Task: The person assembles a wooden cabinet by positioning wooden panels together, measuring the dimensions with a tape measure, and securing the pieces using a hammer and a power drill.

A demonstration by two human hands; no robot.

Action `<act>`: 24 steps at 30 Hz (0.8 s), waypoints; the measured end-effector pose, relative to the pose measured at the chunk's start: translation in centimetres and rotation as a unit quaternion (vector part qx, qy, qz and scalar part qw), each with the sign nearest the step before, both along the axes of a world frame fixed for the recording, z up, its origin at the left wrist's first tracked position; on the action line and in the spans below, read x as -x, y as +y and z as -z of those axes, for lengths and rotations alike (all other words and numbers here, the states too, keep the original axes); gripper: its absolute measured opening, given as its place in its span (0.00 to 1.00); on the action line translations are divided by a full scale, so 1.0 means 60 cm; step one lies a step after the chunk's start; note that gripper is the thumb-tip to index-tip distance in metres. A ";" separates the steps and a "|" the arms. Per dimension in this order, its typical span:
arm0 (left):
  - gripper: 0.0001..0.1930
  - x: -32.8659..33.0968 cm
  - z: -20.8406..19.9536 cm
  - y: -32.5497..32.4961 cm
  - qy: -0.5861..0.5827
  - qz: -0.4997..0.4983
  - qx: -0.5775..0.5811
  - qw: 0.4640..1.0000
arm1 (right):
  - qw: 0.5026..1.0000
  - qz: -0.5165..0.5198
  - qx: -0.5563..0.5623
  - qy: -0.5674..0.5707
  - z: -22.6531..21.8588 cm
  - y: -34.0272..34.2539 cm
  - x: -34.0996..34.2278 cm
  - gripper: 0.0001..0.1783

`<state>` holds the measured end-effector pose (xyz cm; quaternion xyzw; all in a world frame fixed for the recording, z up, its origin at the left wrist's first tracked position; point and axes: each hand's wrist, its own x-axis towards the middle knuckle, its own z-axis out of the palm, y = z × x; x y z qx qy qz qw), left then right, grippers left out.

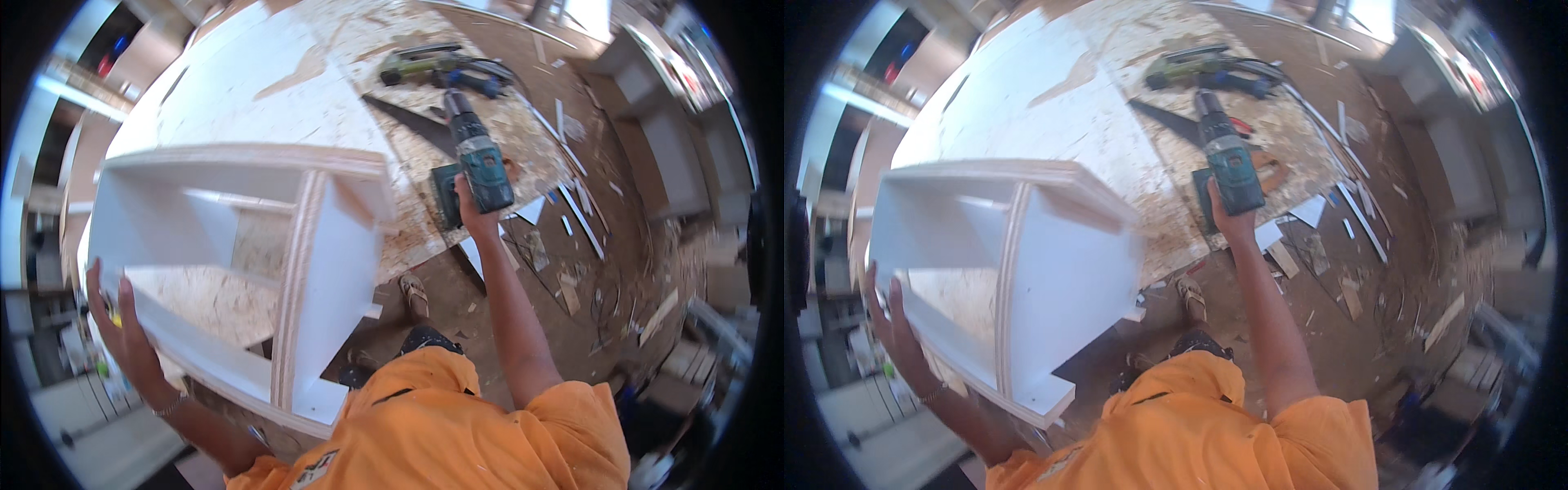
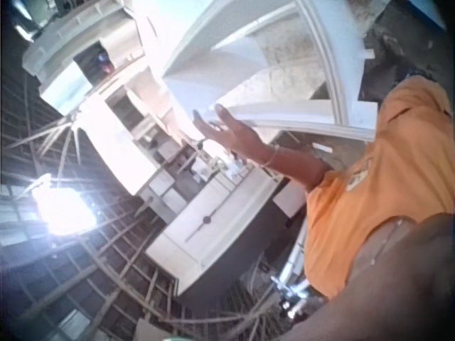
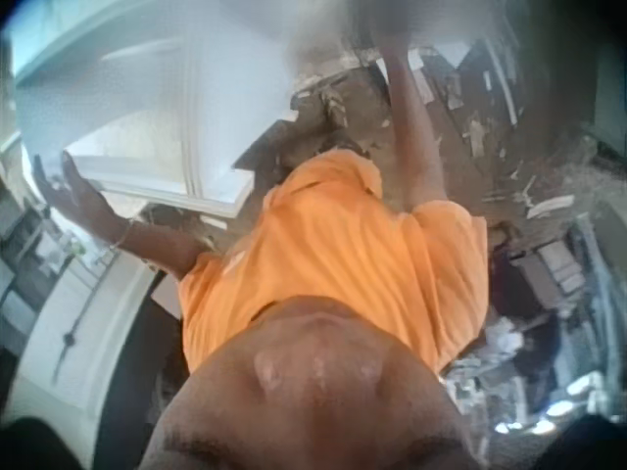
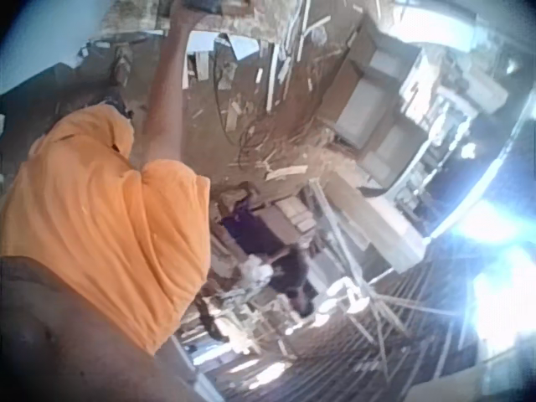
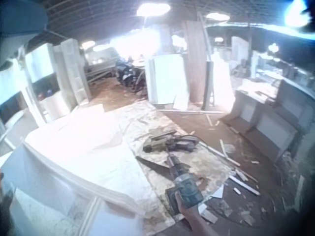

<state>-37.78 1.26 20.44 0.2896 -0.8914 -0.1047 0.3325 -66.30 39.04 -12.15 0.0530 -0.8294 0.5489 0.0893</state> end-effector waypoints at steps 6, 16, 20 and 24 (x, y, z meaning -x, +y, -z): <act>0.38 -0.014 0.036 0.052 0.333 -0.061 -0.487 0.805 | 1.000 -0.004 0.009 -0.017 0.040 0.021 0.010 0.25; 0.36 -0.148 0.042 0.056 0.380 0.004 -0.482 0.790 | 0.999 -0.021 0.047 0.003 -0.213 0.072 -0.241 0.13; 0.33 -0.251 0.073 0.082 0.445 0.000 -0.490 0.750 | 0.962 -0.153 0.064 0.215 -0.482 -0.038 -0.252 0.19; 0.31 -0.395 0.139 0.118 0.485 -0.021 -0.540 0.687 | 0.848 -0.508 -0.118 0.099 -0.633 -0.197 -0.386 0.29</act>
